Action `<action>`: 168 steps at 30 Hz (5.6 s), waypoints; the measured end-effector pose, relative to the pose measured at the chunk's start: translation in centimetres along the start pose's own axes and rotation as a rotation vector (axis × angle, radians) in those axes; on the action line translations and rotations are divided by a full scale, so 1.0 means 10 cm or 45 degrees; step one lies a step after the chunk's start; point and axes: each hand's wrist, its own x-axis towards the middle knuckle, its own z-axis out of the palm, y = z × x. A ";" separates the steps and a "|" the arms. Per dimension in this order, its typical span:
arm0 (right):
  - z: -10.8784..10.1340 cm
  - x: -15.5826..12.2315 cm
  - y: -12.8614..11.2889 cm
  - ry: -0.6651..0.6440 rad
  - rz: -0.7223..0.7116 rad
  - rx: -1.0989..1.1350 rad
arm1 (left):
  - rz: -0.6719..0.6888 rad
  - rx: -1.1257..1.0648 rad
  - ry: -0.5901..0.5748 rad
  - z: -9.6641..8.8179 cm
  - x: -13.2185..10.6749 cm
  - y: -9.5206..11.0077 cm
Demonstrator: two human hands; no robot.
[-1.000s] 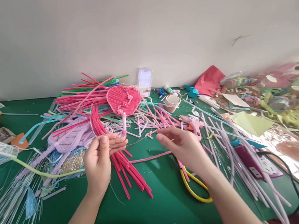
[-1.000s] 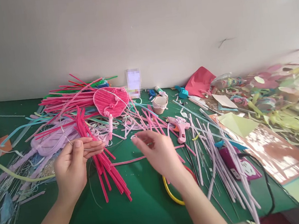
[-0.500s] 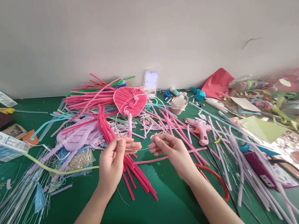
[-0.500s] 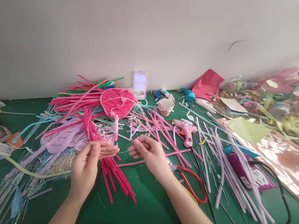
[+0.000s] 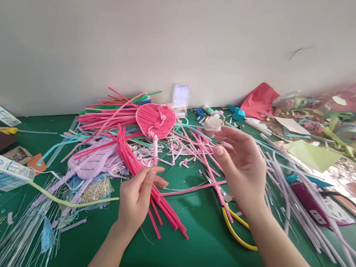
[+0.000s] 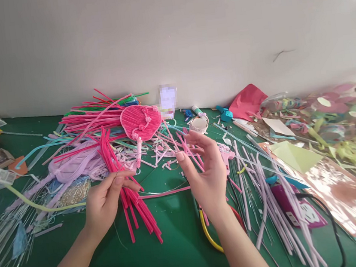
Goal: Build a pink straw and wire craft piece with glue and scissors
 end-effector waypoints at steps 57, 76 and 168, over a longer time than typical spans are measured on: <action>0.03 0.08 0.03 -0.557 -0.676 -0.237 | 0.489 0.466 0.089 0.02 0.02 -0.24; 0.04 0.08 0.03 -0.535 -0.777 -0.304 | 0.480 0.488 0.074 0.02 0.02 -0.25; 0.19 0.23 -0.18 -0.974 -0.144 -0.164 | 0.673 0.600 0.119 -0.03 0.03 -0.24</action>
